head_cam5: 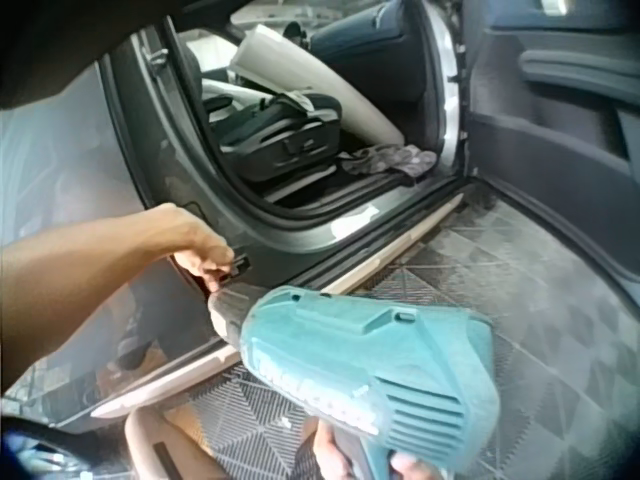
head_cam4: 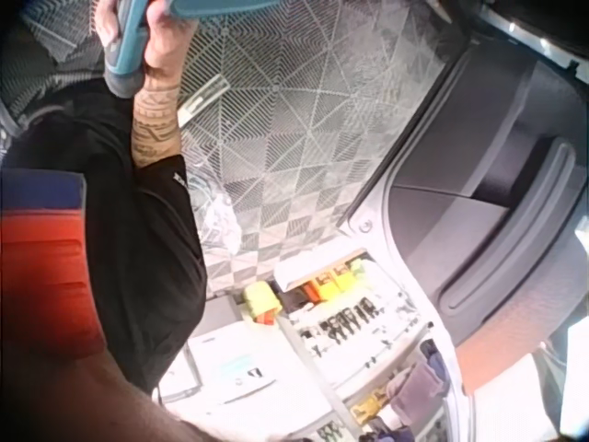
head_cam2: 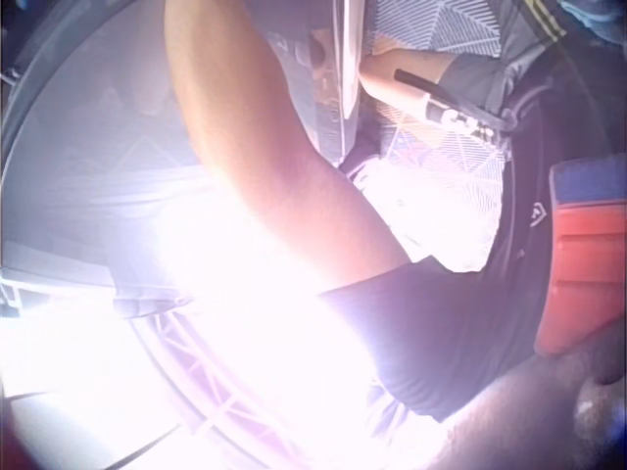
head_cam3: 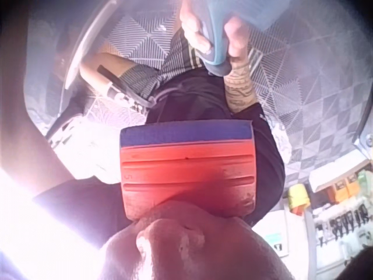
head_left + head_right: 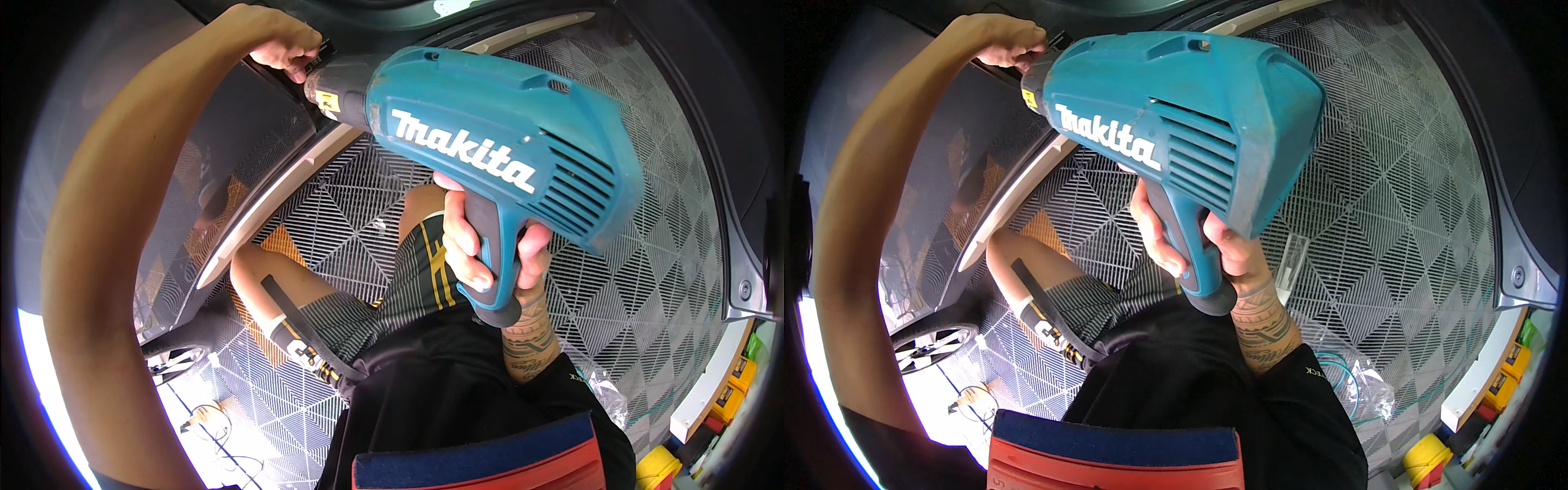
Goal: The person applies a vinyl wrap to the exterior of a car door, using a heat gun to soften the material and a squeegee to smooth it into place. They work along the edges and contours of the door, ensuring the wrap adheres tightly without bubbles.
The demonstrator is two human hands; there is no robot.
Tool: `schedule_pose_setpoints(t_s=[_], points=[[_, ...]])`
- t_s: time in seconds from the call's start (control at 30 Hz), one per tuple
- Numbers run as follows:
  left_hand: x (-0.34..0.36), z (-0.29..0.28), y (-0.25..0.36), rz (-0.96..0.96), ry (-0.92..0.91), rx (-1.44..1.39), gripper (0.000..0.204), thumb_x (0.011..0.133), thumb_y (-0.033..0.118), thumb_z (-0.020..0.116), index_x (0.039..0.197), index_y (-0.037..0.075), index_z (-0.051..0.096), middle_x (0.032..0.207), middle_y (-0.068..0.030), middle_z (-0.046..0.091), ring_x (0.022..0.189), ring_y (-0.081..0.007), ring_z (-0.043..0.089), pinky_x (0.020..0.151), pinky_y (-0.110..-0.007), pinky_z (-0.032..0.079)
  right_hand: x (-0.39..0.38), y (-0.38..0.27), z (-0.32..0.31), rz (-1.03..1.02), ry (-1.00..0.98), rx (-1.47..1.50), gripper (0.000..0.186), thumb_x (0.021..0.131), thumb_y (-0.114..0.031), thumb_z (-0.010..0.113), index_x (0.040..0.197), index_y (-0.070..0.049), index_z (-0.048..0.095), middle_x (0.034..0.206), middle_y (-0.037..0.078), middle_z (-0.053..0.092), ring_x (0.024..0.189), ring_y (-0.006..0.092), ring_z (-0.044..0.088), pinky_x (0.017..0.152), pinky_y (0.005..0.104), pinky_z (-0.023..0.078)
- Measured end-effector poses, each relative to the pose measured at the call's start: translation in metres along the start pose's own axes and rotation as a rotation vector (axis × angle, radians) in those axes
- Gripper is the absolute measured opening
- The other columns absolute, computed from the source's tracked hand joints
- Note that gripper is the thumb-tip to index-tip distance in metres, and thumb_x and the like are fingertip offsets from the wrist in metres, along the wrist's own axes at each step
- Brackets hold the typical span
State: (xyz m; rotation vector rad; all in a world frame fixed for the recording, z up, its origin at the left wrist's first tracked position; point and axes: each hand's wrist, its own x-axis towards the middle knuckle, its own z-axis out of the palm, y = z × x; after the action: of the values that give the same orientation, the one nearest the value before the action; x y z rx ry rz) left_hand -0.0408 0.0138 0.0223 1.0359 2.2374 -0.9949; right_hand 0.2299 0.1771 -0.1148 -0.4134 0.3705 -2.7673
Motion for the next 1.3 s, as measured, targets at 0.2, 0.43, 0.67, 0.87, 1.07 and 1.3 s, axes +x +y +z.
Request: schedule_pose_setpoints(t_s=[0.2,0.43,0.67,0.87,1.07,1.3], points=[[-0.006,0.000,0.002,0.015,0.041,-0.015,0.033,0.083,0.031,0.065,0.089,-0.001,0.061,0.075,-0.0131,0.063,0.075,-0.0318,0.061,0.064,-0.043,0.046,-0.002,0.015,-0.023,-0.133,0.008,-0.161,0.080,0.084,-0.052,0.061,0.125,0.010,0.034,0.085,0.011,0.053,0.054,0.0089,0.052,0.046,0.0189,0.043],[-0.007,-0.002,0.004,-0.003,0.040,-0.038,0.029,0.085,0.029,0.062,0.086,0.000,0.061,0.074,-0.0129,0.062,0.075,-0.0324,0.061,0.066,-0.043,0.044,0.000,0.021,-0.055,-0.131,0.043,-0.119,0.072,0.089,-0.048,0.055,0.129,0.008,0.034,0.090,0.011,0.053,0.061,0.0109,0.051,0.053,0.0203,0.044],[-0.011,0.007,0.013,-0.036,-0.023,0.061,0.031,0.087,0.029,0.060,0.080,-0.001,0.058,0.072,-0.0138,0.061,0.074,-0.0330,0.062,0.063,-0.044,0.046,-0.027,-0.008,-0.119,-0.185,0.266,-0.181,0.053,0.079,-0.022,0.049,0.123,0.008,0.043,0.093,0.012,0.054,0.063,0.0175,0.054,0.054,0.0275,0.045],[-0.018,-0.006,0.016,0.070,-0.066,-0.028,0.027,0.077,0.027,0.071,0.077,0.001,0.062,0.071,-0.0116,0.062,0.072,-0.0305,0.062,0.062,-0.041,0.046,-0.094,-0.047,-0.175,-0.230,0.655,-0.550,0.044,0.074,-0.017,0.051,0.113,0.003,0.044,0.091,0.012,0.055,0.062,0.0177,0.054,0.055,0.0281,0.047],[-0.006,-0.016,0.024,0.104,-0.125,0.018,0.021,0.080,0.021,0.068,0.080,0.002,0.062,0.072,-0.0106,0.063,0.070,-0.0282,0.063,0.062,-0.041,0.048,-0.163,-0.055,-0.180,-0.139,0.784,-0.624,0.037,0.080,-0.014,0.051,0.112,0.004,0.046,0.090,0.011,0.054,0.062,0.0150,0.054,0.054,0.0247,0.046],[-0.013,-0.005,0.032,0.133,-0.115,0.243,0.020,0.085,0.014,0.059,0.084,-0.005,0.052,0.072,-0.0157,0.062,0.070,-0.0308,0.063,0.062,-0.041,0.052,-0.121,-0.042,-0.095,-0.263,0.364,-0.329,0.069,0.084,-0.035,0.065,0.128,0.010,0.036,0.091,0.013,0.053,0.058,0.0112,0.051,0.050,0.0207,0.044]])
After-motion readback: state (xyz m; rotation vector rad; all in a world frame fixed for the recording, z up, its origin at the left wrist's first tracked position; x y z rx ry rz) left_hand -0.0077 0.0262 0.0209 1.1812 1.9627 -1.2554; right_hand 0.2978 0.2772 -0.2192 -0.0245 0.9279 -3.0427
